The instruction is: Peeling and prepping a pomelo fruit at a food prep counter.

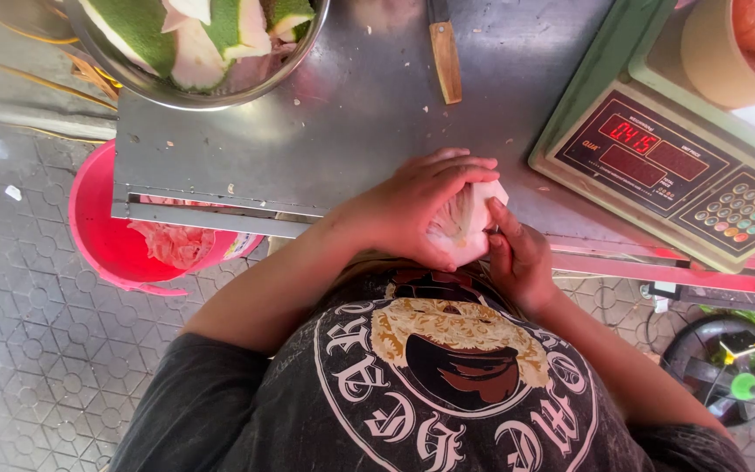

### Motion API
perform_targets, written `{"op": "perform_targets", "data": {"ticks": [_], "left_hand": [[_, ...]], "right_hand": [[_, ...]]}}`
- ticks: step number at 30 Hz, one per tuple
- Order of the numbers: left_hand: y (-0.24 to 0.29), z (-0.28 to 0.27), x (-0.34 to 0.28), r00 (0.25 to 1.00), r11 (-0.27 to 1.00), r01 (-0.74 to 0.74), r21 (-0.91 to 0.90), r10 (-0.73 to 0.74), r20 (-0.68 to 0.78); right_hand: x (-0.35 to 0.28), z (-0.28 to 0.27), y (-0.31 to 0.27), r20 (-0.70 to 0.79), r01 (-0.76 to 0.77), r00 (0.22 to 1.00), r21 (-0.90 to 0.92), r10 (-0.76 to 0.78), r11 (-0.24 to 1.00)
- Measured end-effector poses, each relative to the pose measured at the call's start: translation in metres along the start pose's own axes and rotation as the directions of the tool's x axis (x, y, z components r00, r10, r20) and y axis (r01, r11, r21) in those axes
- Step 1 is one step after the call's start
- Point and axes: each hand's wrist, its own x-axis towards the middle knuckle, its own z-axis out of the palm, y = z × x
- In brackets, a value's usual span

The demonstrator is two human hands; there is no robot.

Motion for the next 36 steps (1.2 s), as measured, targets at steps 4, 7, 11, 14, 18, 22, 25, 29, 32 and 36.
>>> {"op": "perform_targets", "data": {"ticks": [4,7,11,14,18,22,25,29,32,36], "left_hand": [[-0.008,0.006,-0.004,0.999,1.000,-0.002,0.020,0.003,-0.037],[-0.009,0.002,-0.002,0.998,1.000,0.015,0.007,-0.015,-0.058],[-0.011,0.002,-0.005,0.999,1.000,-0.001,-0.012,0.001,-0.043],[-0.009,-0.001,-0.007,0.998,1.000,-0.017,-0.025,0.015,-0.062],[-0.001,-0.006,-0.001,1.000,1.000,-0.010,-0.026,0.010,0.015],[-0.002,-0.007,0.003,1.000,0.999,-0.018,-0.037,0.019,0.022],[-0.005,-0.004,-0.001,1.000,0.998,-0.003,-0.067,0.004,0.009],[-0.005,-0.001,-0.006,0.995,0.996,-0.027,-0.081,0.019,-0.094],[-0.006,0.002,-0.010,0.991,0.997,-0.020,-0.070,0.010,-0.130],[-0.013,0.006,-0.014,0.984,0.993,0.040,-0.114,-0.059,-0.170]], "right_hand": [[0.000,0.006,-0.005,-0.018,-0.072,0.997,0.046,0.073,0.996],[0.005,0.007,-0.010,-0.027,-0.130,0.991,0.062,0.132,0.990],[0.014,-0.002,-0.021,-0.003,-0.156,0.988,-0.011,0.156,0.988],[0.041,-0.031,-0.022,0.114,-0.009,0.993,-0.180,0.030,0.984],[0.088,-0.071,-0.024,0.443,0.516,0.831,-0.386,-0.337,0.765],[0.094,-0.067,-0.031,0.514,0.588,0.773,-0.358,-0.372,0.725],[0.079,-0.052,-0.018,0.444,0.516,0.819,-0.293,-0.364,0.805],[0.053,-0.029,-0.010,0.264,0.278,0.941,-0.233,-0.214,0.932],[0.051,-0.017,-0.025,0.137,0.147,0.983,-0.222,-0.119,0.964],[0.056,-0.008,-0.040,0.030,-0.014,0.999,-0.244,0.022,0.970]]}}
